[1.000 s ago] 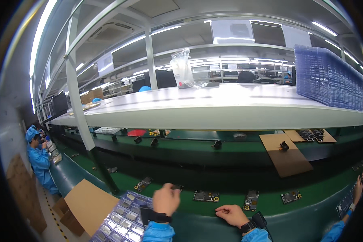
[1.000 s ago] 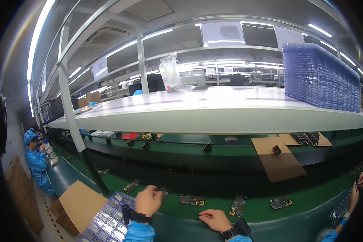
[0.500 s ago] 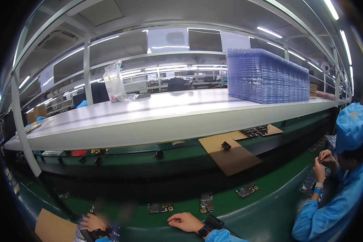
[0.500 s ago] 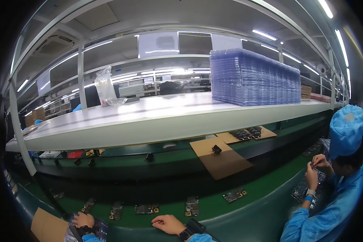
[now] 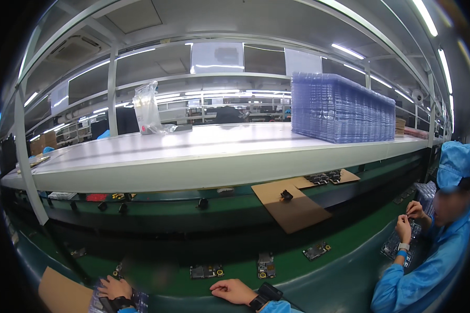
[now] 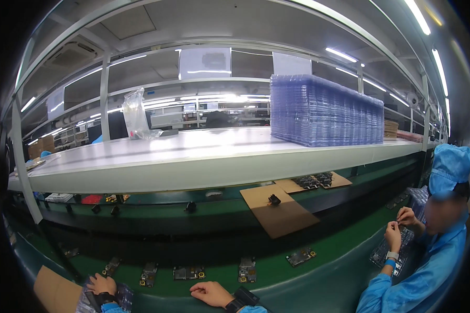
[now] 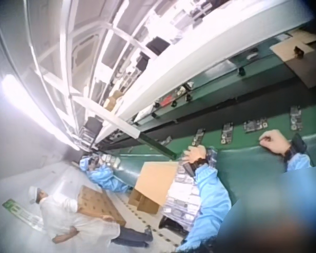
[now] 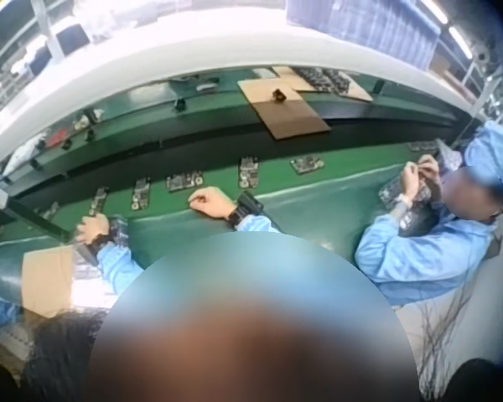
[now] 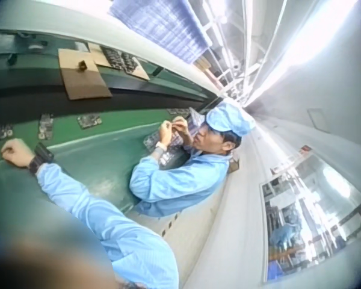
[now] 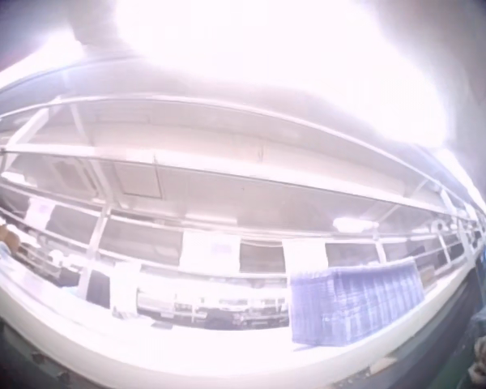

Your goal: The worker is assembling small components onto a circuit board on a factory production line.

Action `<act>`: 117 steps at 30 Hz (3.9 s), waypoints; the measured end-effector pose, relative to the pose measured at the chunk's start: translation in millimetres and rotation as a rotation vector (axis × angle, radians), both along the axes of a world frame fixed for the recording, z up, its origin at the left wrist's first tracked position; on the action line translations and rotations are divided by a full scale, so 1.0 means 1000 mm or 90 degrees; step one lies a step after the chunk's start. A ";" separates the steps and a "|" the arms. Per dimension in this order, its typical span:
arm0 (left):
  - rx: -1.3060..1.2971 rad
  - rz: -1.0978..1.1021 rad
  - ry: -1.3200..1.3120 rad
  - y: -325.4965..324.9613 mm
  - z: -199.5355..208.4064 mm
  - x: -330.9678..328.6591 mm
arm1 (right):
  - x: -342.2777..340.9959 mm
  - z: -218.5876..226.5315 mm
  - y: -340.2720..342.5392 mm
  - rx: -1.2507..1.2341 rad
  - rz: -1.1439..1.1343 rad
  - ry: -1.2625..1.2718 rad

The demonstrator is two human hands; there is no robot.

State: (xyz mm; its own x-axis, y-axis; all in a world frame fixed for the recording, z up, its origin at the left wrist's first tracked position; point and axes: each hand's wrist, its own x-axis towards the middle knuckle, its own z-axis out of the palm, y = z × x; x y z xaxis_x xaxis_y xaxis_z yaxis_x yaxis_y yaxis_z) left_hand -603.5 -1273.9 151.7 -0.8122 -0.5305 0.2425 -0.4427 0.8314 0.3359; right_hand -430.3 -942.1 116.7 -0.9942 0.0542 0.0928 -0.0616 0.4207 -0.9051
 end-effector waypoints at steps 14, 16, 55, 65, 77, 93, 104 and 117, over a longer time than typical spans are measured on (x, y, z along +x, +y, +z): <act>0.031 0.021 0.124 -0.009 -0.008 -0.016 | 0.003 0.011 -0.001 0.047 -0.010 -0.016; 0.052 -0.008 0.161 -0.012 -0.013 -0.014 | 0.004 0.008 -0.002 0.031 -0.002 -0.025; -0.145 -0.349 -0.161 0.059 -0.013 0.009 | 0.001 -0.001 0.000 0.033 -0.029 0.010; -0.074 -0.380 -0.105 0.053 -0.013 0.009 | 0.001 -0.005 0.000 0.028 -0.019 0.023; 0.526 -0.758 -0.016 0.147 0.012 0.072 | 0.004 0.000 -0.009 0.045 -0.071 0.163; 1.021 -0.731 -0.228 0.154 -0.039 0.067 | -0.001 0.001 -0.010 0.060 -0.142 0.126; 1.012 -0.757 -0.271 0.154 -0.052 0.057 | -0.009 -0.014 0.008 0.253 -0.072 0.336; 0.180 -0.594 0.319 0.129 -0.045 0.035 | -0.008 -0.009 0.013 0.114 -0.223 0.271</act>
